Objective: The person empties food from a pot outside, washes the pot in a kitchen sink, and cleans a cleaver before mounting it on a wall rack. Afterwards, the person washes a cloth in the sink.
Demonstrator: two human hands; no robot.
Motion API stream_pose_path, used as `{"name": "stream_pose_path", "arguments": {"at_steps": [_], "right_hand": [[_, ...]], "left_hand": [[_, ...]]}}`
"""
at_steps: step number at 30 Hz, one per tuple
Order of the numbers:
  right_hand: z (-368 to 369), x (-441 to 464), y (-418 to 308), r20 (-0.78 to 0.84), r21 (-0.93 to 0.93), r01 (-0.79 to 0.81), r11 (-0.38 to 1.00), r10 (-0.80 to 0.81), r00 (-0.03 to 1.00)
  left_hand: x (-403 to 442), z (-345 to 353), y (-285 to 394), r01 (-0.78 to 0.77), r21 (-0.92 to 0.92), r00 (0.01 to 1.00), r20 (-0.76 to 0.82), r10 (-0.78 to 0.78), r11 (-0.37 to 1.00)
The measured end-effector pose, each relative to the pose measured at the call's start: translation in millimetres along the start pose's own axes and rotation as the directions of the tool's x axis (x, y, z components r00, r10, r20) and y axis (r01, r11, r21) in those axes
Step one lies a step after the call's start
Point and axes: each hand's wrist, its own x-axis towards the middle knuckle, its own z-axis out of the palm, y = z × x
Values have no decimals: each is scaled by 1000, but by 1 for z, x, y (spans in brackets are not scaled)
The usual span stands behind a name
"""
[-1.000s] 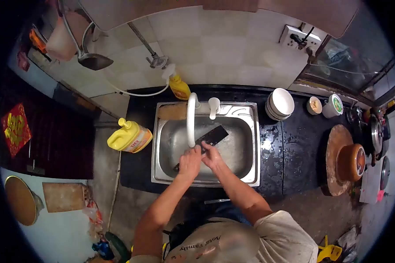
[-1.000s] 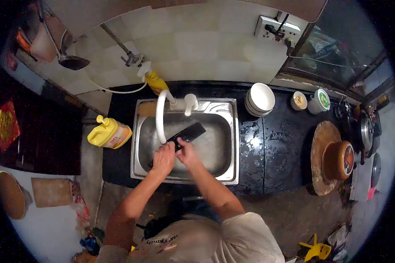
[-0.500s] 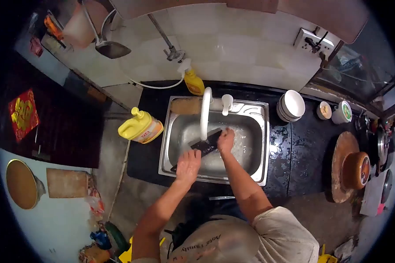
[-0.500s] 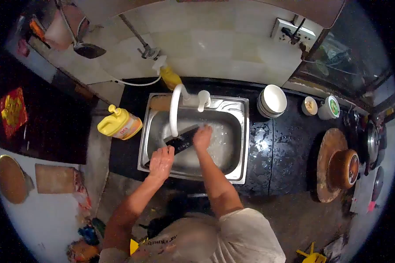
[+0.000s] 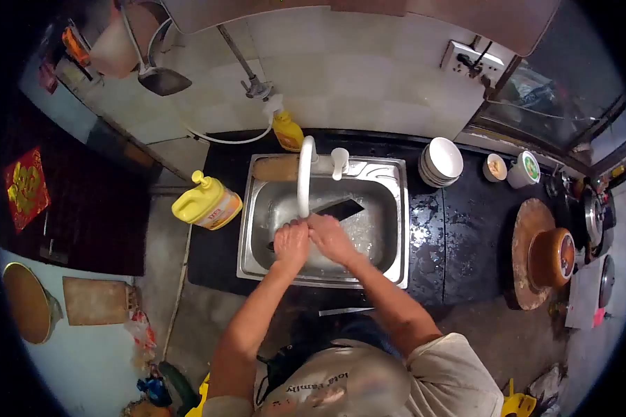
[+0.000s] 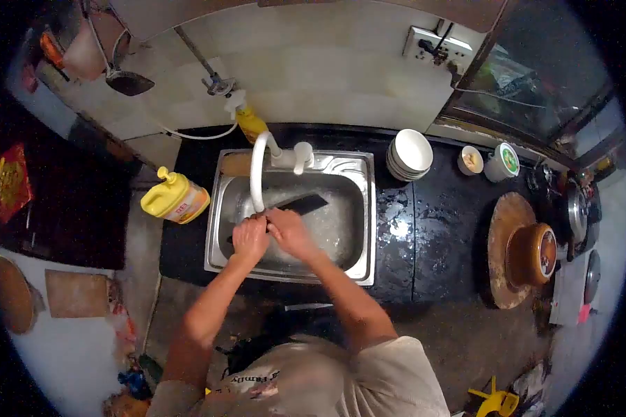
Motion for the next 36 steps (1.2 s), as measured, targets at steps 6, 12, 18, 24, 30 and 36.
{"name": "stream_pose_path", "arguments": {"at_steps": [6,12,18,24,30,36], "right_hand": [[-32,-1,60,-242,-554,-53,830,-100,965],[-33,28,54,-446,-446,-154,882,-70,892],[-22,36,45,-417,-441,-206,874,4,909],[-9,17,40,-210,-539,-321,778,246,946],[9,13,33,-309,-603,-379,702,232,922],[71,-7,0,-219,-515,-403,757,339,915]], "left_hand": [[8,-10,-4,535,-437,739,657,-149,723],[-21,-33,-33,809,-556,561,827,-33,-191],[-33,-36,-57,784,-525,548,836,-28,-331],[-35,-48,-48,761,-595,586,802,-120,-260],[-58,-60,-77,434,-558,881,426,-204,707],[-111,-114,-140,183,-634,979,185,-83,751]]}}
